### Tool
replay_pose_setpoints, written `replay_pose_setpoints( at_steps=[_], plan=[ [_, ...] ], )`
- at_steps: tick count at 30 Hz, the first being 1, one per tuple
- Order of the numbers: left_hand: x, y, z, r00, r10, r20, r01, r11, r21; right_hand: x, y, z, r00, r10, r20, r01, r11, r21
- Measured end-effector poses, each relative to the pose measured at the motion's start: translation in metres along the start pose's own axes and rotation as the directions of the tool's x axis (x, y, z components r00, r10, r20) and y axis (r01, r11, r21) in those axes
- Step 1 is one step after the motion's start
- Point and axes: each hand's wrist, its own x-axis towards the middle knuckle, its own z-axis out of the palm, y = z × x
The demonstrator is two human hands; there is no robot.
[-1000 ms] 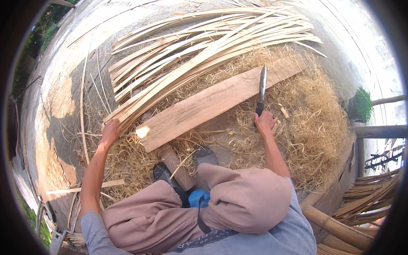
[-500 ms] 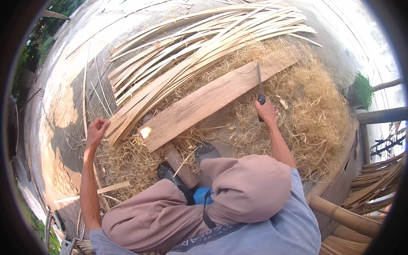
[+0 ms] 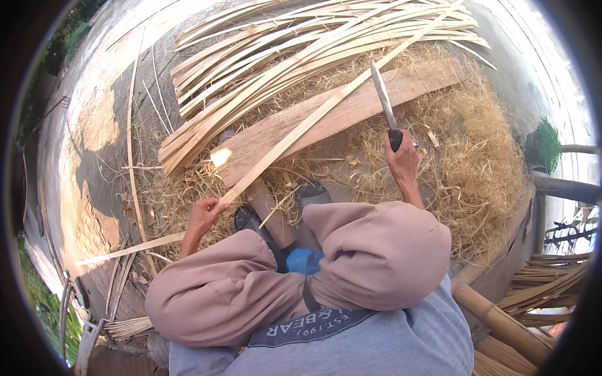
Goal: The person sits on the ground and uses a knife to split long bamboo strips into thinner pieces. They repeatedly position the strips on a wooden board and shave them with the blade, accumulating a pile of finished strips.
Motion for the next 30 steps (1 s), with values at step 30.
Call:
replay_pose_setpoints(
  at_steps=[30],
  plan=[
    [-0.037,-0.01,0.002,0.915,-0.171,0.365,0.248,0.953,-0.174,0.027,-0.032,0.027,0.935,0.05,0.351,-0.114,0.98,0.162]
  ],
)
